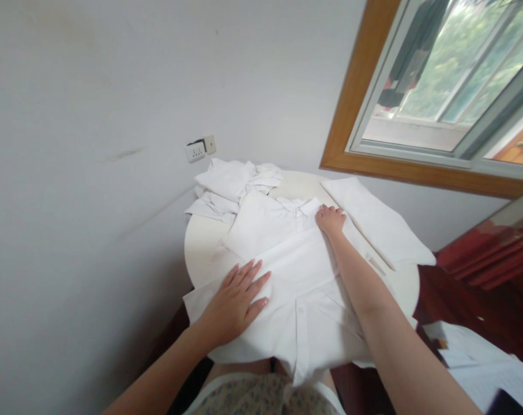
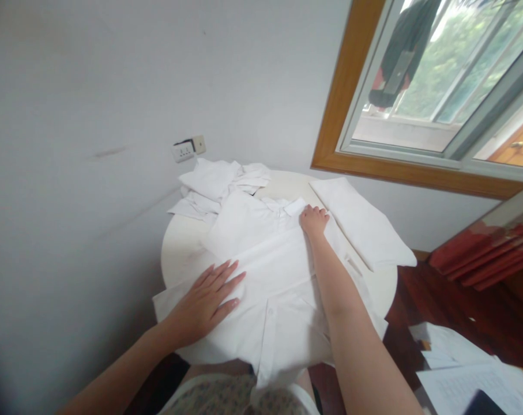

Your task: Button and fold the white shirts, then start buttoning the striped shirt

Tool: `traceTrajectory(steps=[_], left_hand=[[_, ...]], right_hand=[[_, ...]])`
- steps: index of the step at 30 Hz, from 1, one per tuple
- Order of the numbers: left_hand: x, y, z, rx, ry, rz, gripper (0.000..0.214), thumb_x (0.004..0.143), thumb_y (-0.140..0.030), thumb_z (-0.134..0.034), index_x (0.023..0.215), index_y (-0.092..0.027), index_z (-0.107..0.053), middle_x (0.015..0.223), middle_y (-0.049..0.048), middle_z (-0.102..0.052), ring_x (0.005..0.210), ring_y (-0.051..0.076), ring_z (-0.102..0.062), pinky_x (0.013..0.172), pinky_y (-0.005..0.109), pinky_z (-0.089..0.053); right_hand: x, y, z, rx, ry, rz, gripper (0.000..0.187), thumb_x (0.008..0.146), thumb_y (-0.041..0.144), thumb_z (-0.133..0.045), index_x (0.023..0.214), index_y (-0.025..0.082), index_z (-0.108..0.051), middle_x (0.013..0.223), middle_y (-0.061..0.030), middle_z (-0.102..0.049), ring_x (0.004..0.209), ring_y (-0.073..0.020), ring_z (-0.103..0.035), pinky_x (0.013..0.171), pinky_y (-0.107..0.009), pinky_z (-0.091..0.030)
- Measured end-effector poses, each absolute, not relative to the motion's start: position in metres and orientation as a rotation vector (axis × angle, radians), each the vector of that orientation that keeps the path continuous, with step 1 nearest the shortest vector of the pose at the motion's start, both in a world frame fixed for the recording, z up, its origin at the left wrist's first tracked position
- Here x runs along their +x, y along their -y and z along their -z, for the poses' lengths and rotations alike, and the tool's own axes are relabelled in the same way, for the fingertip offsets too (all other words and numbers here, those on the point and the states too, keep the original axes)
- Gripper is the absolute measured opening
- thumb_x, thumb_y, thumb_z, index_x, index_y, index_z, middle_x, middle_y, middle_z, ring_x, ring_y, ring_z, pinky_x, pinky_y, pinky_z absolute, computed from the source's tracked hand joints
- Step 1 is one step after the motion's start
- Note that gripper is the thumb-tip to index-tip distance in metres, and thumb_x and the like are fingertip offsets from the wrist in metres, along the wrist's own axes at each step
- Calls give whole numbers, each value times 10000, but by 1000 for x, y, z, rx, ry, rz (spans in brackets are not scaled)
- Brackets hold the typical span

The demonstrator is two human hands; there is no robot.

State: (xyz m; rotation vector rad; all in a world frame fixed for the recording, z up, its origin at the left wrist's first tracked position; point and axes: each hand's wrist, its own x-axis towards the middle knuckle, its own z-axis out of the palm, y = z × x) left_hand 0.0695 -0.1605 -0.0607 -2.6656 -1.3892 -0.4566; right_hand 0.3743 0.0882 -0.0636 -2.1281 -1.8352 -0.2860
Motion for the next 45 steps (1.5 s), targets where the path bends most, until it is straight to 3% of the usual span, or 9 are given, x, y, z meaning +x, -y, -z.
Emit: traceTrajectory(steps=[7, 12, 19, 24, 28, 33, 37, 41, 45], left_hand=[[70, 160, 62, -2659, 1367, 500, 515, 962, -448, -394, 1446, -271, -414, 1530, 72, -363, 1416, 244, -325, 1178, 452, -242], [69, 160, 62, -2660, 1370, 469, 520, 965, -451, -385, 1451, -266, -404, 1539, 81, -345, 1421, 251, -314, 1167, 465, -255], [70, 161, 63, -2665, 1400, 469, 515, 964, -478, -363, 1433, -276, -429, 1524, 75, -375, 1412, 248, -328, 1157, 461, -261], [64, 142, 46, -2796, 1321, 267, 556, 914, -561, -422, 1378, -265, -501, 1473, 106, -449, 1385, 284, -367, 1127, 462, -287], [77, 89, 4, -2798, 1300, 92, 475, 892, -521, -489, 1262, -244, -599, 1373, 112, -551, 1329, 307, -428, 1106, 470, -291], [112, -2, -25, -2476, 1610, 282, 393, 905, -364, -496, 1224, -154, -589, 1261, 165, -588, 1224, 311, -476, 995, 437, -366], [114, -61, -10, -2298, 1666, 393, 414, 906, -246, -481, 1291, -97, -519, 1284, 196, -552, 1273, 319, -401, 1034, 445, -286], [100, -98, 12, -2260, 1669, 423, 490, 930, -283, -447, 1357, -44, -436, 1210, 221, -582, 1216, 320, -444, 1013, 438, -283], [93, -111, 31, -2111, 1736, 508, 396, 934, -322, -400, 1213, -90, -559, 1125, 198, -610, 1155, 331, -488, 982, 438, -326]], right_hand=[[374, -82, 48, -1950, 1922, 294, 432, 947, 343, -320, 1225, 210, -623, 1265, -139, -583, 1183, -291, -467, 959, -431, -356], [353, -77, 61, -2091, 1974, 205, 437, 943, 334, -323, 1170, 140, -642, 1211, -195, -608, 1160, -311, -513, 952, -463, -385], [358, -82, 78, -2119, 2001, 85, 557, 965, 415, -261, 1440, 169, -417, 1522, -142, -356, 1404, -308, -291, 1112, -561, -224], [356, -83, 73, -2251, 1911, -87, 588, 959, 516, -203, 1474, 285, -367, 1579, -121, -229, 1433, -414, -154, 1026, -751, -112], [353, -81, 70, -2280, 1864, -137, 589, 955, 522, -191, 1479, 306, -350, 1587, -124, -200, 1439, -422, -115, 1004, -775, -91], [352, -76, 71, -2239, 1862, -72, 617, 951, 506, -245, 1485, 216, -351, 1568, -155, -245, 1433, -399, -171, 1071, -696, -107], [351, -72, 73, -2163, 1795, 109, 635, 946, 427, -308, 1466, 65, -345, 1471, -225, -396, 1379, -357, -313, 1097, -580, -215], [357, -73, 68, -2124, 1801, 210, 463, 936, 296, -339, 1297, 90, -544, 1268, -221, -572, 1209, -317, -484, 983, -487, -361], [381, -82, 63, -2092, 1893, 230, 371, 932, 246, -359, 1122, 146, -661, 1162, -177, -616, 1129, -296, -504, 899, -417, -396]])
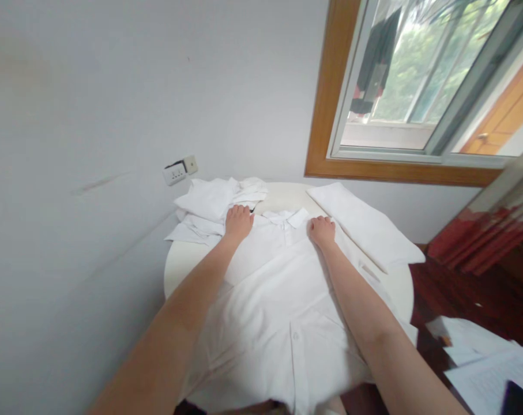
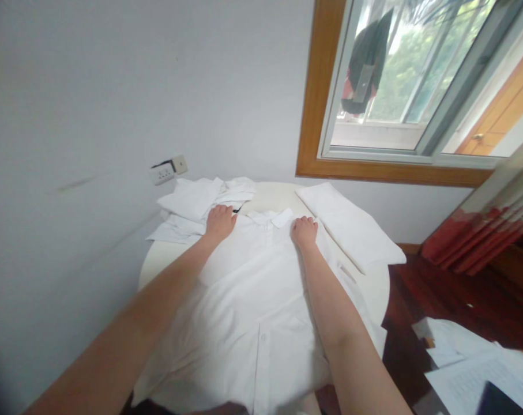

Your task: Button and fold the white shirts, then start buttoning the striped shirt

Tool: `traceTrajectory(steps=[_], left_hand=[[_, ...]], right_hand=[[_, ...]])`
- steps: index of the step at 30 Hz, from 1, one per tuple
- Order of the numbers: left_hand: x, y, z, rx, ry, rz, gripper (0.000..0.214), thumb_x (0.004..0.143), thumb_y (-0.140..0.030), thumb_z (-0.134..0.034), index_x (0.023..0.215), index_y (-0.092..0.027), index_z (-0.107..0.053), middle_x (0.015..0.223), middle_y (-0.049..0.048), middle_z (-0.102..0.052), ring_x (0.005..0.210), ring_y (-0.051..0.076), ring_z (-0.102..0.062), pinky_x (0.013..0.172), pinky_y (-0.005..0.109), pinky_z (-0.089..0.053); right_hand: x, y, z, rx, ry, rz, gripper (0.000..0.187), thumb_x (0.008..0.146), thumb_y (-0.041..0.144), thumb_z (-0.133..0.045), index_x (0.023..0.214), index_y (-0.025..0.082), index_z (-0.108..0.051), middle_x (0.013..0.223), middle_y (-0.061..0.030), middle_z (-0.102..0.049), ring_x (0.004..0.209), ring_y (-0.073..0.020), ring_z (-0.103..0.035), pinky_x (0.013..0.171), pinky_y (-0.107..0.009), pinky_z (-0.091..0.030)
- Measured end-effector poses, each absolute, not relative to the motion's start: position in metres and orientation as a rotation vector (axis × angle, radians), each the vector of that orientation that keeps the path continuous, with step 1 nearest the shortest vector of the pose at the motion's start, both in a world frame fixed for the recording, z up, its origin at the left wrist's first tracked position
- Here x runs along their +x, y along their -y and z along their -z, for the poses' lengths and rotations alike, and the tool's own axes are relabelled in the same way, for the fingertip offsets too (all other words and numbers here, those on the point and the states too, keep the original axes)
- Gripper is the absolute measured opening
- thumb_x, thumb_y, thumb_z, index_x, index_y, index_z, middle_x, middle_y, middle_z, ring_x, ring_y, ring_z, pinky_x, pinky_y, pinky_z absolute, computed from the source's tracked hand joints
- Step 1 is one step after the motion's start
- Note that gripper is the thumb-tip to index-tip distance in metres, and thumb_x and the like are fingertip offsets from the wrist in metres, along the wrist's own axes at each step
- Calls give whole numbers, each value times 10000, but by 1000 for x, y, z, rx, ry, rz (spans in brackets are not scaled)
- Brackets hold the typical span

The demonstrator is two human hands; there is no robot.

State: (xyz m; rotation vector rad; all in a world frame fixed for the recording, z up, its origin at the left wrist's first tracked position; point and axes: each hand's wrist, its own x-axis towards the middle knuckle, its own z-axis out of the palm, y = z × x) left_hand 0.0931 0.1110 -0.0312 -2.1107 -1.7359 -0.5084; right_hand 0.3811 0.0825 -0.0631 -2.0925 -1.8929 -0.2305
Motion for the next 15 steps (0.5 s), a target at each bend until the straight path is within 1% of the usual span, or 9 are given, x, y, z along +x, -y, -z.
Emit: traceTrajectory(steps=[2, 4, 6, 7, 9, 12, 15], left_hand=[[92, -112, 40, -2045, 1727, 589, 369, 933, -323, -384, 1165, -118, -585, 1139, 186, -600, 1167, 332, -482, 993, 441, -328], [91, -113, 46, -2018, 1715, 659, 369, 935, -319, -370, 1164, -127, -585, 1160, 181, -588, 1184, 332, -472, 1007, 448, -325], [90, -113, 49, -2013, 1726, 696, 373, 940, -318, -350, 1152, -128, -590, 1155, 180, -584, 1194, 336, -464, 1006, 457, -328], [90, -114, 49, -2013, 1738, 704, 374, 944, -320, -339, 1140, -131, -595, 1144, 179, -585, 1195, 340, -461, 999, 463, -333], [90, -115, 48, -2006, 1778, 712, 370, 945, -335, -337, 1110, -137, -602, 1117, 182, -586, 1187, 352, -457, 975, 477, -349], [89, -116, 45, -1958, 1883, 739, 354, 921, -387, -405, 1094, -147, -598, 1110, 189, -576, 1167, 371, -456, 932, 487, -381], [84, -122, 43, -1896, 1976, 844, 377, 885, -443, -478, 1096, -151, -589, 1135, 193, -555, 1141, 365, -472, 920, 471, -406]], right_hand=[[395, -88, 63, -2116, 1847, 213, 377, 926, 207, -362, 1157, 164, -658, 1214, -155, -596, 1129, -275, -501, 907, -384, -392], [406, -93, 65, -2156, 1784, 205, 399, 912, 198, -390, 1237, 171, -621, 1321, -147, -536, 1151, -272, -490, 929, -372, -383], [412, -98, 65, -2165, 1796, 210, 421, 898, 241, -436, 1285, 183, -589, 1427, -136, -448, 1190, -301, -463, 935, -386, -384], [414, -100, 65, -2160, 1828, 208, 426, 893, 274, -453, 1289, 186, -586, 1446, -130, -428, 1199, -319, -454, 930, -394, -390], [417, -103, 65, -2156, 1872, 195, 425, 900, 321, -446, 1266, 169, -599, 1402, -138, -472, 1173, -336, -468, 915, -402, -404], [419, -106, 64, -2184, 1829, 200, 424, 920, 333, -404, 1200, 107, -629, 1250, -182, -561, 1099, -328, -511, 890, -399, -423], [421, -107, 65, -2187, 1784, 231, 406, 918, 331, -411, 1140, 92, -653, 1213, -199, -557, 1079, -325, -523, 869, -391, -438]])
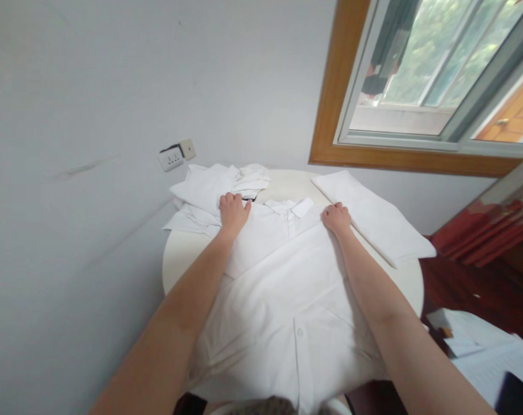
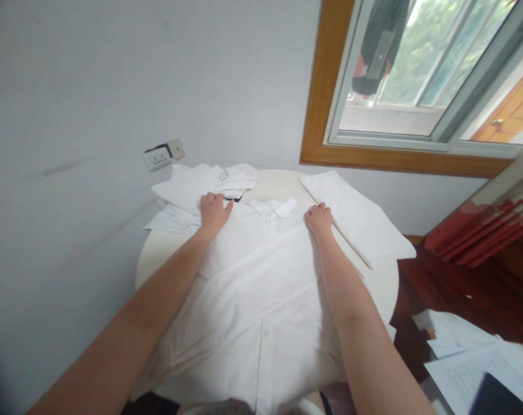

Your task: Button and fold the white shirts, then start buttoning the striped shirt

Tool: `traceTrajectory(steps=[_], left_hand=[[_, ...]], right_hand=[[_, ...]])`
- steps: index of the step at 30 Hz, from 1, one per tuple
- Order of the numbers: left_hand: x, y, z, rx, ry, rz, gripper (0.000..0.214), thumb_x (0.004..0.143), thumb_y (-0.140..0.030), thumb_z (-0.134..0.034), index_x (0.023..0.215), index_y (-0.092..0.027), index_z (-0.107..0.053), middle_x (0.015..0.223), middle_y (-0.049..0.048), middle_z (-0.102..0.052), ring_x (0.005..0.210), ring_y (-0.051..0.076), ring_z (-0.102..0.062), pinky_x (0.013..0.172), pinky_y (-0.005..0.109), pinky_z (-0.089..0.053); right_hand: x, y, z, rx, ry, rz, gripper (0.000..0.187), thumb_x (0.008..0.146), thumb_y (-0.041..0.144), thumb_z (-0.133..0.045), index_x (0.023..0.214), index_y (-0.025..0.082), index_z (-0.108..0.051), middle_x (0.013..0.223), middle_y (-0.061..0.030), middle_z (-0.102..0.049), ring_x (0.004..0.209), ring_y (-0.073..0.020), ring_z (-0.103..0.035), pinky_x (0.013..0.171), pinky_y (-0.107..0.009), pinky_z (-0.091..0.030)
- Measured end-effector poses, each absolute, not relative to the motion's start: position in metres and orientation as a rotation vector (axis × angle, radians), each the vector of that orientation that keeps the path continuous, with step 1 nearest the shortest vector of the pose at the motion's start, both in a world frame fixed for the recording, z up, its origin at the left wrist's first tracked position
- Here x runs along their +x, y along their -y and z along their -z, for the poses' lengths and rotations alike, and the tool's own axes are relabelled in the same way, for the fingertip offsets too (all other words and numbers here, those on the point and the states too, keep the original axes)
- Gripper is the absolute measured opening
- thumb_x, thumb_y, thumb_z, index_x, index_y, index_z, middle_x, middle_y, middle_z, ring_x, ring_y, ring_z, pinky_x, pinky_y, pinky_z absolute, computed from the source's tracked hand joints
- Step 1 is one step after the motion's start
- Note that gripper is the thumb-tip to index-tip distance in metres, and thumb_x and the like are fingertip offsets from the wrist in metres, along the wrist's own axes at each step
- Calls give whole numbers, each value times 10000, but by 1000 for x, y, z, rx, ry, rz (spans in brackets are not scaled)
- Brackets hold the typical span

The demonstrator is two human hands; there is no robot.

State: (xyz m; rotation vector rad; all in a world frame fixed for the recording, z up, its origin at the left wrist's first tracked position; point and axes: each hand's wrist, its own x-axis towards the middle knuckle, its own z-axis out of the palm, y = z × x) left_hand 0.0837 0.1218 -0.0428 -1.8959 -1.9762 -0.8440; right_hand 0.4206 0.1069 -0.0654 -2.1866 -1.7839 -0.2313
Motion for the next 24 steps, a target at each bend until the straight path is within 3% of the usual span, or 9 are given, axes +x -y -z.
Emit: traceTrajectory(steps=[6, 11, 14, 20, 24], left_hand=[[66, -142, 47, -1866, 2081, 1081, 395, 870, -443, -520, 1074, -111, -583, 1044, 190, -603, 1059, 313, -550, 947, 424, -421], [62, -146, 52, -1912, 2070, 1066, 362, 892, -471, -459, 903, -152, -632, 894, 143, -656, 950, 287, -601, 905, 401, -437], [64, -143, 53, -1899, 2016, 1060, 399, 868, -526, -474, 904, -165, -641, 901, 140, -658, 951, 289, -602, 888, 394, -439], [62, -144, 54, -1887, 2085, 856, 518, 869, -551, -456, 966, -80, -647, 935, 206, -670, 960, 326, -602, 892, 420, -429], [61, -141, 52, -1958, 2015, 815, 440, 883, -492, -453, 957, -107, -652, 968, 189, -670, 973, 323, -592, 897, 421, -416]], right_hand=[[424, -109, 67, -2162, 1747, 253, 367, 909, 342, -451, 1147, 123, -623, 1163, -170, -562, 1045, -302, -555, 850, -369, -453], [426, -111, 66, -2169, 1751, 209, 289, 925, 340, -439, 1067, 157, -611, 1141, -142, -562, 1021, -271, -575, 816, -346, -457], [425, -110, 64, -2159, 1782, 207, 273, 949, 327, -406, 1075, 159, -581, 1126, -138, -575, 986, -249, -590, 779, -326, -453], [421, -104, 60, -2129, 1831, 258, 310, 986, 296, -326, 1178, 138, -513, 1079, -143, -602, 913, -231, -615, 740, -311, -438], [418, -101, 60, -2126, 1861, 261, 321, 969, 286, -378, 1230, 158, -514, 1179, -138, -552, 930, -219, -623, 735, -296, -444]])
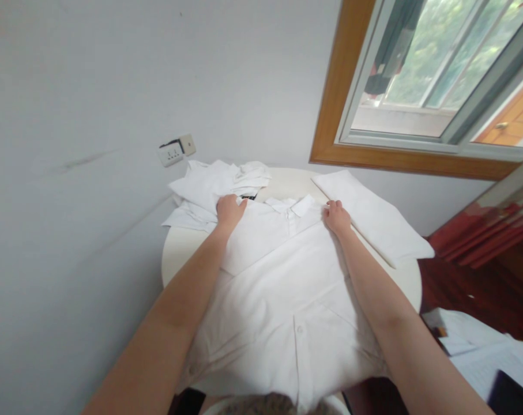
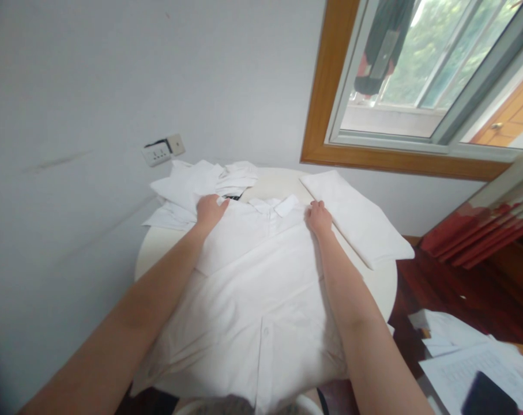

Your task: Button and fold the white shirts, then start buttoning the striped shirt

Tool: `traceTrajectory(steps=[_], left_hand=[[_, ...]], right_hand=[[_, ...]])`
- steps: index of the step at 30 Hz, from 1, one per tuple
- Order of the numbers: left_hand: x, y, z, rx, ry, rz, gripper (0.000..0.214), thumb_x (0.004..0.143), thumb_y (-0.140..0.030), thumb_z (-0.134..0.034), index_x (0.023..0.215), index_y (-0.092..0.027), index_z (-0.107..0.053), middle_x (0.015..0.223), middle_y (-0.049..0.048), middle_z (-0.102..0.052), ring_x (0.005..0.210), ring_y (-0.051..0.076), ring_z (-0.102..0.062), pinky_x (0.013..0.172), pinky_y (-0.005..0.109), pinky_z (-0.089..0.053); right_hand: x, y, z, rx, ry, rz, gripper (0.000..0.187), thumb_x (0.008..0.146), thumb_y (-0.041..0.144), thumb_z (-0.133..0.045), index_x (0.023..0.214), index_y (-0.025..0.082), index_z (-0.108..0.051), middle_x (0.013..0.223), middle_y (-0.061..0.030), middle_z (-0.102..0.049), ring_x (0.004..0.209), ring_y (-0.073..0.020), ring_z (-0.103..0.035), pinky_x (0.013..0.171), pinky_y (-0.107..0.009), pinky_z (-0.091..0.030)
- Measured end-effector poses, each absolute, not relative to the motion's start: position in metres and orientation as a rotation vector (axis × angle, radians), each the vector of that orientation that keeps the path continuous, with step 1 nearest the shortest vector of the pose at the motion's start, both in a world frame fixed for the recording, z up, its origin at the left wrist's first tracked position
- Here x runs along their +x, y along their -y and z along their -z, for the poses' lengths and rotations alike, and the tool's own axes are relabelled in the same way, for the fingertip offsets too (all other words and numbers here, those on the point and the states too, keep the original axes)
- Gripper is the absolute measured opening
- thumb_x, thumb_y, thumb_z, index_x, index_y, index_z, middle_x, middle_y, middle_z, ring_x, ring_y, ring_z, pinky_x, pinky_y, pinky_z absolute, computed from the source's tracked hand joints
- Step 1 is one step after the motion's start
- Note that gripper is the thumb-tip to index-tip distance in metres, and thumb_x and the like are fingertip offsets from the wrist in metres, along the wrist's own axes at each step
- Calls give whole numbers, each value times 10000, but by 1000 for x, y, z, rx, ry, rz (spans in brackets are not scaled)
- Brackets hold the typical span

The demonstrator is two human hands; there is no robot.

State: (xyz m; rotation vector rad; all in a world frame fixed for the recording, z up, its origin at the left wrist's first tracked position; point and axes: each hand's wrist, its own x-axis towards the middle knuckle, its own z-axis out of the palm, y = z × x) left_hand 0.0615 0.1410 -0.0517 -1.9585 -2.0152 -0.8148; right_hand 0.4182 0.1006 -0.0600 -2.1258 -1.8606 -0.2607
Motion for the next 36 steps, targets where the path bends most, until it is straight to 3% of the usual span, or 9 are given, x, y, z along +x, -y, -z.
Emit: traceTrajectory(steps=[5, 8, 14, 18, 25, 28, 32, 36], left_hand=[[56, -130, 36, -1982, 1900, 1020, 358, 912, -435, -427, 942, -163, -657, 963, 128, -675, 968, 278, -590, 924, 395, -406], [54, -133, 14, -1962, 1856, 1163, 348, 933, -407, -395, 898, -171, -649, 922, 108, -671, 941, 260, -593, 927, 385, -412], [64, -178, -72, -1893, 1646, 1383, 310, 948, -419, -410, 959, -163, -585, 988, 116, -626, 1098, 285, -549, 990, 429, -378], [59, -197, -111, -1816, 1609, 1576, 291, 968, -406, -374, 986, -169, -542, 968, 98, -610, 1073, 255, -561, 970, 422, -391], [19, -121, -37, -2129, 1686, 1479, 296, 943, -400, -320, 971, -199, -535, 939, 61, -629, 932, 188, -582, 880, 322, -463], [1, -69, 0, -2376, 1581, 1236, 322, 920, -417, -341, 1012, -219, -578, 1026, 72, -650, 1022, 206, -571, 963, 349, -440], [-17, -21, 29, -2655, 1501, 840, 338, 893, -396, -363, 1059, -255, -621, 1175, 79, -650, 1182, 241, -526, 1087, 426, -352], [-22, -8, 38, -2643, 1464, 772, 308, 887, -382, -372, 976, -251, -636, 1173, 85, -658, 1182, 252, -531, 1089, 440, -350]], right_hand=[[414, -94, 48, -2204, 1834, 286, 340, 984, 300, -335, 1116, 161, -617, 1154, -128, -544, 896, -206, -632, 726, -291, -445], [418, -99, 24, -2124, 1745, 375, 378, 992, 322, -303, 1141, 175, -618, 1160, -123, -561, 881, -205, -623, 721, -289, -434], [432, -145, -57, -1923, 1677, 378, 329, 941, 230, -364, 1001, 137, -674, 999, -146, -652, 957, -261, -577, 796, -329, -422], [435, -153, -85, -1699, 1665, 392, 348, 947, 262, -351, 1049, 129, -655, 987, -139, -661, 979, -272, -568, 834, -373, -434], [456, -76, -4, -1465, 1872, 158, 286, 883, 242, -444, 1039, 153, -666, 1071, -112, -675, 995, -215, -607, 890, -339, -471], [468, -35, 37, -1411, 2002, 29, 284, 869, 216, -451, 1044, 191, -674, 1118, -74, -687, 1078, -194, -605, 993, -360, -441], [474, 0, 62, -1405, 2137, -151, 313, 851, 182, -446, 1054, 200, -684, 1177, -64, -676, 1102, -184, -610, 1005, -363, -452], [475, 10, 64, -1413, 2144, -213, 371, 808, 139, -452, 1100, 187, -676, 1206, -67, -663, 1124, -189, -600, 1019, -364, -445]])
